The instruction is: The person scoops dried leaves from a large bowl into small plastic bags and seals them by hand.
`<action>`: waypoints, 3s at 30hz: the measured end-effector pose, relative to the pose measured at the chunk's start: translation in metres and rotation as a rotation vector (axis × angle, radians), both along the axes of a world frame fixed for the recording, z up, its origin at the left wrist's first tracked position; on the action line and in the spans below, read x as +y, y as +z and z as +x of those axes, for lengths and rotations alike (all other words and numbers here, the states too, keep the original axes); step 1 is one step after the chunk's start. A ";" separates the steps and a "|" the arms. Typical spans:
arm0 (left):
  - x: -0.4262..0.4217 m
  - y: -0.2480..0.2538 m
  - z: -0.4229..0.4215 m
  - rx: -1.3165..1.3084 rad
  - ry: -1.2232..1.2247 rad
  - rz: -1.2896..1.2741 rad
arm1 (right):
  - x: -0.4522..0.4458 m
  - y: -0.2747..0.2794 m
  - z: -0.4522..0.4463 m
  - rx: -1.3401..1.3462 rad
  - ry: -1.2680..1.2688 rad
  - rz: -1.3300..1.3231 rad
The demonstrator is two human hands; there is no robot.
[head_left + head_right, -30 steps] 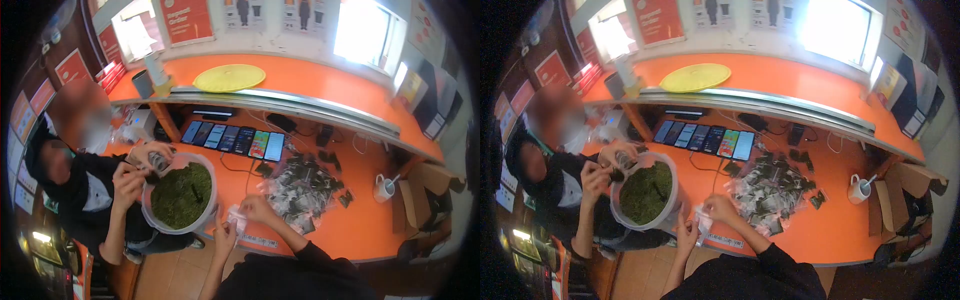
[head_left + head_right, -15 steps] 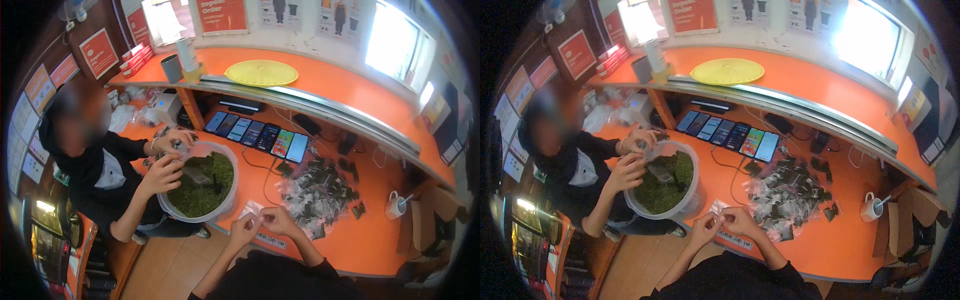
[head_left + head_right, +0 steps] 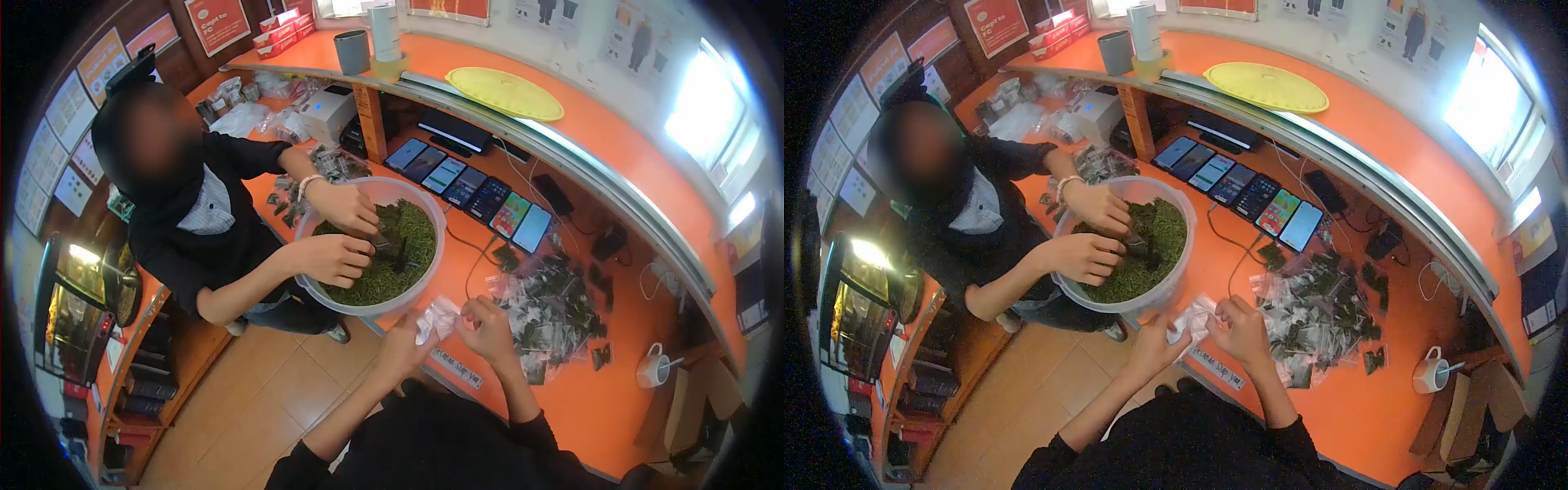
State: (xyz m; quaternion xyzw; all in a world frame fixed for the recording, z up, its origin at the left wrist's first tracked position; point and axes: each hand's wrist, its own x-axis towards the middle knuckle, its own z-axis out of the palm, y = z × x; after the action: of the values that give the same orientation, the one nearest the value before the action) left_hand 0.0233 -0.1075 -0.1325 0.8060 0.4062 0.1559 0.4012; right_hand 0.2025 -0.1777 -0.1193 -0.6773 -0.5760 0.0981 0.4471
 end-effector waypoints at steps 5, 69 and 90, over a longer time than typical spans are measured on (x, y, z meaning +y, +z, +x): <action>-0.013 0.008 -0.003 -0.429 -0.162 0.096 | 0.002 0.022 -0.008 0.111 0.183 0.064; 0.109 0.108 -0.042 -0.114 0.268 0.321 | 0.139 0.154 -0.026 -0.745 0.296 0.384; 0.077 0.120 -0.068 -0.761 0.337 -0.050 | 0.123 0.122 -0.079 -0.262 0.402 0.383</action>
State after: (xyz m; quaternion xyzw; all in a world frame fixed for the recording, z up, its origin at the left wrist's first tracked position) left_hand -0.0443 -0.0308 -0.0126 0.6033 0.3590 0.4961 0.5110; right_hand 0.1239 -0.0545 0.0023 -0.4601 -0.7593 -0.0139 0.4599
